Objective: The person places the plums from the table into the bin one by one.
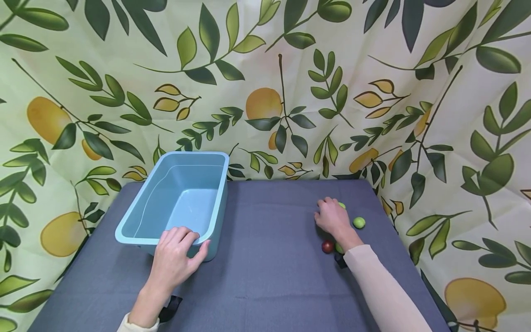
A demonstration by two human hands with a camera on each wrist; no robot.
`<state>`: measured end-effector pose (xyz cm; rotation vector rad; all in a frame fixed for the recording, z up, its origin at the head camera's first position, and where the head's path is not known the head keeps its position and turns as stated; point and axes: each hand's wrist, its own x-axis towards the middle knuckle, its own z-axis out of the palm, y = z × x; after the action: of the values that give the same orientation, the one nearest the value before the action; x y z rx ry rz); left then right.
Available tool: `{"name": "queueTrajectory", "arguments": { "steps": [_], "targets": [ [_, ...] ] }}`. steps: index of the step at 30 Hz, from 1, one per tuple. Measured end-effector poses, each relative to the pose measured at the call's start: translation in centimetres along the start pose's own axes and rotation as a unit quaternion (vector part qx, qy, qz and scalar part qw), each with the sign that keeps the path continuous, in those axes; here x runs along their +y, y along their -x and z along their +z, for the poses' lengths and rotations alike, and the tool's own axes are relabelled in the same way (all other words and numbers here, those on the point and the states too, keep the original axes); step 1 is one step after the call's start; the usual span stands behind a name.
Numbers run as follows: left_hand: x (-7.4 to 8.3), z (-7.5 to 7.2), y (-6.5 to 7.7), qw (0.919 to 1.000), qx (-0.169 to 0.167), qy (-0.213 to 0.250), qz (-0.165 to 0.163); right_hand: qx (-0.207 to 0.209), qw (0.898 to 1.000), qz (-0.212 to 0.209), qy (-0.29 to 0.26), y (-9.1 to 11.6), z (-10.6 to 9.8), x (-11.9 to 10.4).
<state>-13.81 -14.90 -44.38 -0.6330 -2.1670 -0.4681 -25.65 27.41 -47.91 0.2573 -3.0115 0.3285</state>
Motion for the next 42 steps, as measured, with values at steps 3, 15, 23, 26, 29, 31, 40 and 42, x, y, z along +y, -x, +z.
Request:
{"name": "queueTrajectory", "arguments": {
  "steps": [3,15,23,26,29,31,40,42],
  "targets": [
    [0.1,0.0,-0.1,1.0000,0.005,0.001,0.003,-0.010,1.000,0.008,-0.005,0.0,0.3,0.3],
    [0.3,0.0,-0.1,0.9999,0.007,0.004,0.006,-0.040,0.999,0.010,-0.024,0.4,1.1,1.0],
    [0.2,0.0,-0.1,1.0000,0.003,-0.003,0.006,-0.030,0.999,-0.008,-0.030,0.4,1.0,0.9],
    [0.2,0.0,0.0,1.0000,0.002,0.001,0.004,-0.018,0.999,-0.013,-0.027,0.3,0.9,0.6],
    [0.2,0.1,0.0,1.0000,0.006,0.002,0.004,-0.006,0.999,-0.023,-0.030,0.3,0.5,0.0],
    [0.2,0.1,0.0,1.0000,0.008,0.001,0.005,0.000,0.999,-0.030,-0.035,0.3,0.2,-0.4],
    [0.1,0.1,-0.1,0.9999,0.012,-0.004,0.007,0.022,0.998,-0.039,-0.047,0.5,-0.6,-2.2],
    [0.1,0.1,-0.1,0.9999,0.012,-0.003,0.007,0.028,0.998,-0.039,-0.051,0.5,-0.9,-2.6]
  ]
}}
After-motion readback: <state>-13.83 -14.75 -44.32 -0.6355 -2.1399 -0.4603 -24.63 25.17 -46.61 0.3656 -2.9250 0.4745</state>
